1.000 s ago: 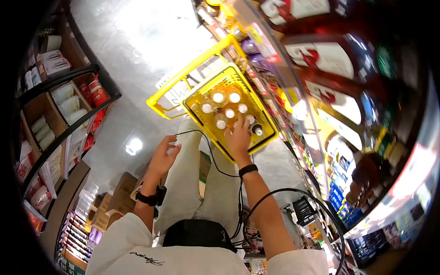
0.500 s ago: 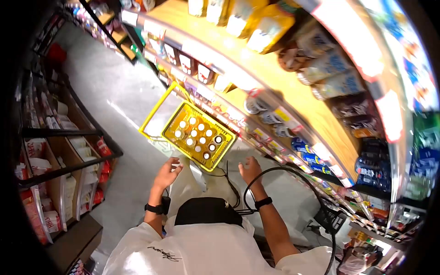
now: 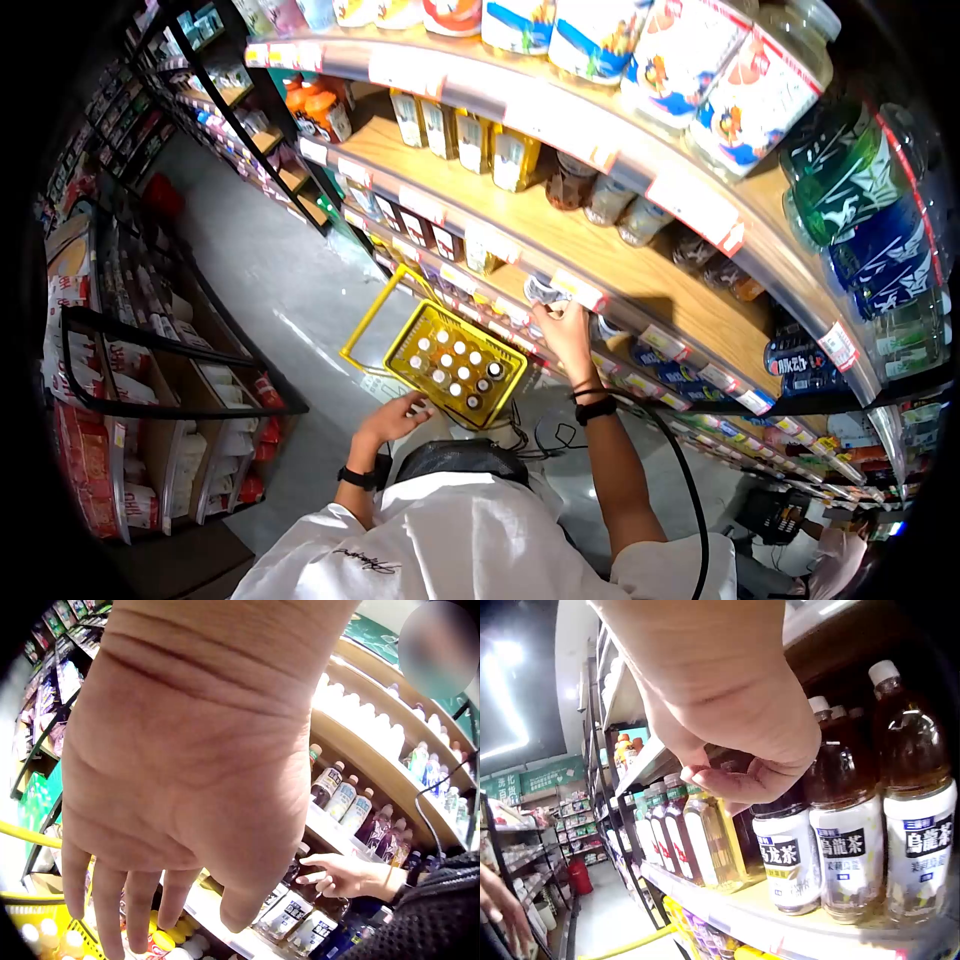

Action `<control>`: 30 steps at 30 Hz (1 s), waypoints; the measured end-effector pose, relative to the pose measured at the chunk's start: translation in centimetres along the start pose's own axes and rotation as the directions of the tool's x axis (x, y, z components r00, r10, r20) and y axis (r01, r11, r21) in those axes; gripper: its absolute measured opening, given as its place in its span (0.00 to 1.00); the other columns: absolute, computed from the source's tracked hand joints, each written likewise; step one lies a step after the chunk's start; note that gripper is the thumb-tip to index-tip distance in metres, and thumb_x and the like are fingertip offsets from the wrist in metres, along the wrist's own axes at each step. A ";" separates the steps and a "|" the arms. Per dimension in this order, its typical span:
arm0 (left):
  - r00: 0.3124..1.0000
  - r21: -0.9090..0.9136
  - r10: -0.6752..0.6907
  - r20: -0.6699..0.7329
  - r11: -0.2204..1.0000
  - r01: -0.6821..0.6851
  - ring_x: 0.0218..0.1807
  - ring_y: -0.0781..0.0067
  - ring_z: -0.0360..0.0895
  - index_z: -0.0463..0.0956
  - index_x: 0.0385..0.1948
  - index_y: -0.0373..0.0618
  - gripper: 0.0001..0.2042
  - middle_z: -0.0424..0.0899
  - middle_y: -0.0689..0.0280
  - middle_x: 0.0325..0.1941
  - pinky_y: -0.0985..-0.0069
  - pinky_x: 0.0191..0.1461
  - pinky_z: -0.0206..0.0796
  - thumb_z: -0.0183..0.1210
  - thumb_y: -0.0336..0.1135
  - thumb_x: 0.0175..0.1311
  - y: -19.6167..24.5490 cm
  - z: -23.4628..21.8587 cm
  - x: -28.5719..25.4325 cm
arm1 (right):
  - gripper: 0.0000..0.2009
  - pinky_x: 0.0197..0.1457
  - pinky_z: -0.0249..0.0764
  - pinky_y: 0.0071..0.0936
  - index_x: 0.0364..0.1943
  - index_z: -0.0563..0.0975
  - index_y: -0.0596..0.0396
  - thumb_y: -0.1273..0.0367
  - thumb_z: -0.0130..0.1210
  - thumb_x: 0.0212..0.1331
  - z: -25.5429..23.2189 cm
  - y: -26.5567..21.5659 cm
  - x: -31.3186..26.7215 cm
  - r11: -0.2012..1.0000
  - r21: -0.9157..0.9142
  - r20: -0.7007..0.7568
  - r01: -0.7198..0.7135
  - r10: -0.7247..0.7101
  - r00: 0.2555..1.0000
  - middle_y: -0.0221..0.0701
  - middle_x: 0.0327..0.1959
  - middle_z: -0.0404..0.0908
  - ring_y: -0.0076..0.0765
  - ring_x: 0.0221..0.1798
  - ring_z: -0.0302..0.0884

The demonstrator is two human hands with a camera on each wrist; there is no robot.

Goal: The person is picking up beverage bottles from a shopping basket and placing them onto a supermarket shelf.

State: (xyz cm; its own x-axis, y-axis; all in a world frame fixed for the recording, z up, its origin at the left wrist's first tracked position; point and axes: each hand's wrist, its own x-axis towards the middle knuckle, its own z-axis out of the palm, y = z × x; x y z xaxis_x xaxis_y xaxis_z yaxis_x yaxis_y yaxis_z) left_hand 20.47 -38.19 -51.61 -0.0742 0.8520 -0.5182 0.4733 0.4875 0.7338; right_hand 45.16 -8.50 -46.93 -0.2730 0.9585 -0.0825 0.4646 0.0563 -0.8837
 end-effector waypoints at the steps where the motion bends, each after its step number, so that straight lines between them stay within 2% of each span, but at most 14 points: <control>1: 1.000 -0.027 0.001 0.012 1.000 0.000 0.61 0.45 0.81 0.71 0.65 0.36 0.32 0.83 0.46 0.59 0.61 0.64 0.71 0.59 0.55 0.71 -0.3 -0.5 0.1 | 0.17 0.25 0.73 0.29 0.31 0.81 0.65 0.61 0.69 0.58 0.5 -3.3 0.3 0.956 0.291 0.005 -0.018 0.017 1.000 0.32 0.20 0.80 0.28 0.19 0.76; 4: 0.999 -0.080 -0.039 0.025 0.996 0.041 0.61 0.47 0.81 0.72 0.66 0.37 0.31 0.84 0.46 0.59 0.62 0.65 0.71 0.59 0.54 0.71 -1.5 -2.6 0.1 | 0.11 0.24 0.70 0.23 0.32 0.81 0.59 0.65 0.62 0.65 1.7 -1.1 5.1 0.952 0.063 0.061 -0.300 0.296 0.953 0.29 0.22 0.80 0.24 0.20 0.74; 5: 0.997 -0.072 -0.080 0.019 0.994 0.081 0.60 0.48 0.81 0.72 0.66 0.39 0.30 0.84 0.47 0.58 0.62 0.64 0.71 0.60 0.53 0.71 -2.0 -3.5 0.1 | 0.11 0.24 0.69 0.23 0.31 0.80 0.58 0.65 0.59 0.68 2.7 7.3 8.4 0.889 0.337 0.119 -0.310 0.286 0.951 0.28 0.21 0.79 0.22 0.21 0.72; 7: 0.993 -0.064 -0.118 0.016 0.991 0.119 0.59 0.50 0.82 0.72 0.66 0.40 0.29 0.84 0.48 0.58 0.63 0.64 0.72 0.60 0.53 0.71 -3.4 -5.3 0.3 | 0.11 0.22 0.66 0.22 0.31 0.80 0.56 0.64 0.57 0.69 3.5 5.5 7.9 0.785 0.555 -0.012 -0.276 0.340 0.941 0.26 0.18 0.77 0.22 0.20 0.69; 9: 0.999 -0.168 -0.036 -0.016 0.985 0.033 0.56 0.53 0.83 0.74 0.64 0.42 0.27 0.85 0.51 0.56 0.63 0.63 0.72 0.61 0.50 0.71 -5.1 -7.6 0.7 | 0.14 0.23 0.66 0.23 0.26 0.79 0.55 0.63 0.55 0.70 2.4 4.0 6.6 0.941 0.273 0.025 -0.200 0.201 0.979 0.23 0.17 0.75 0.22 0.21 0.69; 11: 0.998 -0.252 -0.049 -0.048 0.967 0.036 0.47 0.57 0.86 0.76 0.59 0.40 0.24 0.87 0.53 0.51 0.64 0.53 0.77 0.62 0.48 0.70 -3.6 -10.7 0.3 | 0.19 0.20 0.62 0.21 0.26 0.82 0.53 0.55 0.58 0.70 2.2 7.0 8.5 0.899 -0.019 0.040 -0.437 0.438 0.898 0.26 0.17 0.77 0.19 0.16 0.66; 13: 0.995 -0.159 0.018 -0.101 0.987 -0.034 0.38 0.72 0.82 0.77 0.54 0.38 0.20 0.87 0.60 0.45 0.70 0.44 0.75 0.61 0.46 0.74 -6.0 -12.1 2.2 | 0.21 0.20 0.63 0.23 0.26 0.82 0.53 0.50 0.64 0.63 1.9 5.2 6.2 0.939 0.078 -0.061 -0.335 0.340 0.939 0.25 0.15 0.76 0.19 0.16 0.68; 15: 0.996 -0.101 0.020 -0.091 0.994 -0.030 0.38 0.71 0.83 0.76 0.53 0.38 0.19 0.87 0.60 0.43 0.70 0.44 0.75 0.61 0.46 0.74 -6.3 -13.8 3.7 | 0.21 0.23 0.71 0.23 0.31 0.84 0.54 0.49 0.70 0.56 1.5 -2.4 3.6 0.901 -0.096 -0.070 -0.422 0.417 0.906 0.27 0.19 0.81 0.23 0.20 0.77; 17: 0.997 -0.119 0.053 -0.062 0.991 -0.060 0.37 0.67 0.85 0.75 0.54 0.38 0.19 0.86 0.58 0.40 0.69 0.43 0.76 0.60 0.45 0.74 -5.4 -15.4 4.9 | 0.22 0.30 0.78 0.28 0.36 0.86 0.55 0.48 0.70 0.55 3.4 -4.5 1.8 0.981 -0.173 -0.279 -0.083 0.031 0.960 0.30 0.24 0.85 0.29 0.26 0.83; 19: 0.996 -0.010 0.092 -0.004 0.996 -0.092 0.39 0.66 0.85 0.75 0.54 0.38 0.20 0.86 0.57 0.41 0.69 0.45 0.76 0.60 0.46 0.74 -3.9 -17.2 6.2 | 0.29 0.55 0.80 0.41 0.51 0.83 0.54 0.47 0.71 0.52 3.7 -5.0 0.7 0.961 -0.193 -0.151 -0.197 0.169 0.974 0.41 0.45 0.89 0.47 0.49 0.87; 20: 0.995 -0.008 0.096 0.013 0.995 -0.096 0.39 0.66 0.85 0.75 0.54 0.38 0.20 0.86 0.57 0.41 0.69 0.45 0.76 0.60 0.46 0.74 -3.5 -17.6 7.2 | 0.37 0.56 0.80 0.45 0.59 0.77 0.54 0.46 0.73 0.47 4.0 -4.7 0.6 0.869 -0.310 -0.186 -0.387 0.344 0.920 0.47 0.46 0.88 0.55 0.54 0.85; 22: 0.989 -0.014 0.136 0.054 0.991 -0.135 0.42 0.52 0.86 0.76 0.55 0.34 0.25 0.87 0.47 0.42 0.63 0.48 0.76 0.61 0.50 0.70 -2.8 -17.8 8.3 | 0.42 0.55 0.80 0.47 0.64 0.73 0.52 0.46 0.74 0.45 5.8 -5.6 -1.1 0.876 -0.352 -0.266 -0.330 0.244 0.933 0.49 0.47 0.87 0.58 0.54 0.85; 24: 0.979 0.005 0.175 0.104 0.984 -0.177 0.42 0.53 0.86 0.76 0.55 0.34 0.25 0.87 0.48 0.42 0.63 0.48 0.76 0.61 0.50 0.70 -1.5 -17.9 8.9 | 0.50 0.54 0.80 0.52 0.73 0.62 0.46 0.47 0.74 0.44 6.7 -4.1 -1.9 0.863 -0.464 -0.271 -0.201 0.078 0.959 0.49 0.48 0.87 0.63 0.52 0.84; 30: 0.907 0.079 0.322 0.273 0.932 -0.355 0.48 0.50 0.85 0.76 0.56 0.37 0.22 0.87 0.50 0.48 0.63 0.53 0.75 0.58 0.48 0.72 2.7 -18.6 8.8 | 0.47 0.51 0.83 0.50 0.72 0.65 0.42 0.49 0.74 0.45 8.8 -3.3 -3.5 0.912 -0.399 -0.305 -0.093 -0.037 0.952 0.47 0.49 0.87 0.58 0.50 0.87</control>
State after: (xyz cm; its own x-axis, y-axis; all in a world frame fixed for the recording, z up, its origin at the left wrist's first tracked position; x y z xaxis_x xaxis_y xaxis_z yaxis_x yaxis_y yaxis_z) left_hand 4.74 -25.86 -46.01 0.3246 0.8775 -0.3529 0.5364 0.1366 0.8328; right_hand 37.15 -14.51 -47.77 -0.0199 0.9953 0.0946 0.7852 0.0742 -0.6148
